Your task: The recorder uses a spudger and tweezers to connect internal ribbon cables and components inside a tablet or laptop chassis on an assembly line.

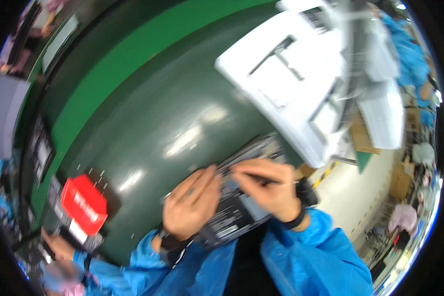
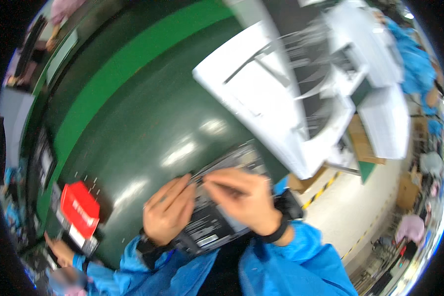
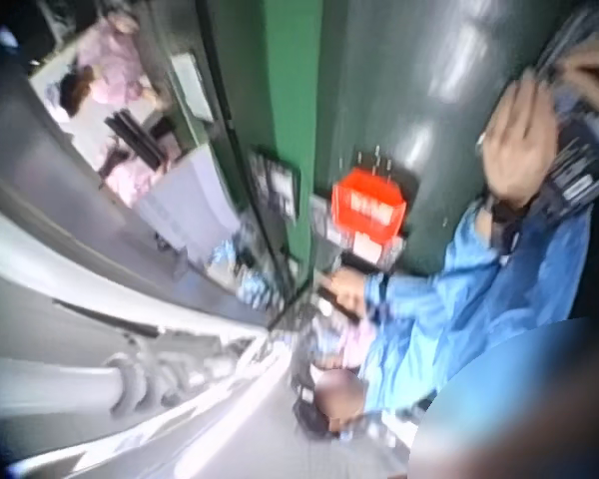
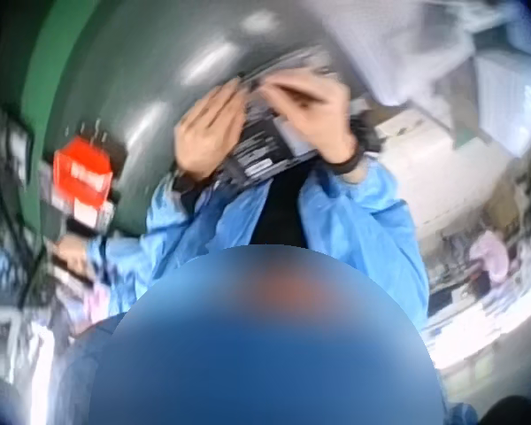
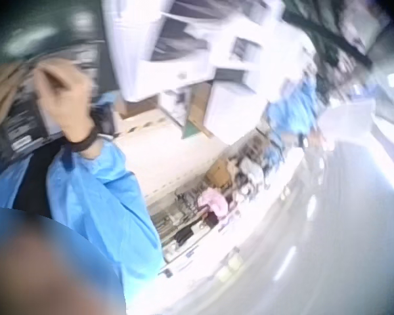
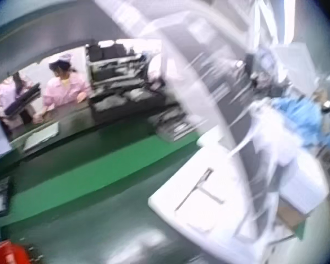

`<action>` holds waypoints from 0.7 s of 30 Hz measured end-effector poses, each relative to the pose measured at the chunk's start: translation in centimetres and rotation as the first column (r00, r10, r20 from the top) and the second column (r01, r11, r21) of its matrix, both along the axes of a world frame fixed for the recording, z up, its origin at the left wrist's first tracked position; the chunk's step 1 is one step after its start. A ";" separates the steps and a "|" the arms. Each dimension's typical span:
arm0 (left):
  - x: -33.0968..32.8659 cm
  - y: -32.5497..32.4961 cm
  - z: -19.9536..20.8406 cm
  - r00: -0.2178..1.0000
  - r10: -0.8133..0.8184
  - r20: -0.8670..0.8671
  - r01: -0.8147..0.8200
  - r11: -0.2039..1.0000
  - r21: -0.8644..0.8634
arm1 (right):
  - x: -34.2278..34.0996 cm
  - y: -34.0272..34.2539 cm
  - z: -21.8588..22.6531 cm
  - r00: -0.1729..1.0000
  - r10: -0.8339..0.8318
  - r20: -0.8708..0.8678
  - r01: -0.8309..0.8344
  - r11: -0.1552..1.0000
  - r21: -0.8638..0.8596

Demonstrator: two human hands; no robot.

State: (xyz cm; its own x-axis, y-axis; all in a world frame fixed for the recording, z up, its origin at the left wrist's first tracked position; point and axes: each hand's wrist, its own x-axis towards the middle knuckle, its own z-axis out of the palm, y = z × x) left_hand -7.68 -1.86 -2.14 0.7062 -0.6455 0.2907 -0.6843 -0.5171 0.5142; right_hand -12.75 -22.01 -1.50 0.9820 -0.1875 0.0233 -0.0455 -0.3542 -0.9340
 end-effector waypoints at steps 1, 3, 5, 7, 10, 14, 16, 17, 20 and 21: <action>-0.2 0.2 0.1 0.999 0.032 -0.006 -0.032 0.999 0.019 | 0.2 0.1 -0.5 0.997 0.038 0.062 -0.038 0.999 0.007; -0.9 1.3 -0.6 0.997 0.073 -0.001 -0.073 0.997 0.037 | 0.5 0.8 -1.6 0.986 0.087 0.141 -0.095 0.994 0.050; -1.4 0.4 -0.1 0.999 0.048 0.011 -0.048 0.999 0.008 | -0.6 0.1 -0.9 0.984 0.075 0.160 -0.086 0.994 0.064; -1.2 -0.2 0.6 0.999 0.044 0.001 -0.044 0.999 -0.012 | -0.9 -0.3 -1.2 0.992 0.081 0.098 -0.094 0.987 0.133; -1.1 1.1 0.8 0.999 0.034 0.038 -0.033 0.999 -0.030 | -2.1 -2.1 -0.1 0.995 0.073 0.075 -0.087 0.975 0.204; -5.4 5.6 2.5 0.884 0.419 0.206 -0.401 0.908 -0.124 | -4.6 -6.0 0.4 0.976 -0.024 0.218 0.030 0.999 -0.024; -7.7 7.7 1.1 0.835 0.518 0.183 -0.516 0.854 -0.064 | -5.9 -7.2 -0.7 0.986 -0.022 0.164 0.015 0.999 0.042; -8.9 8.3 0.4 0.849 0.509 0.140 -0.516 0.857 0.017 | -6.6 -7.2 -1.7 0.989 -0.002 0.146 -0.015 0.993 0.114; -10.9 7.9 -1.1 0.913 0.399 0.080 -0.406 0.906 0.117 | -6.8 -6.4 -2.3 0.989 0.072 0.130 -0.104 0.961 0.257; -11.0 6.9 -1.3 0.908 0.420 0.008 -0.420 0.907 0.038 | -6.4 -6.3 -2.5 0.985 0.080 0.150 -0.120 0.951 0.284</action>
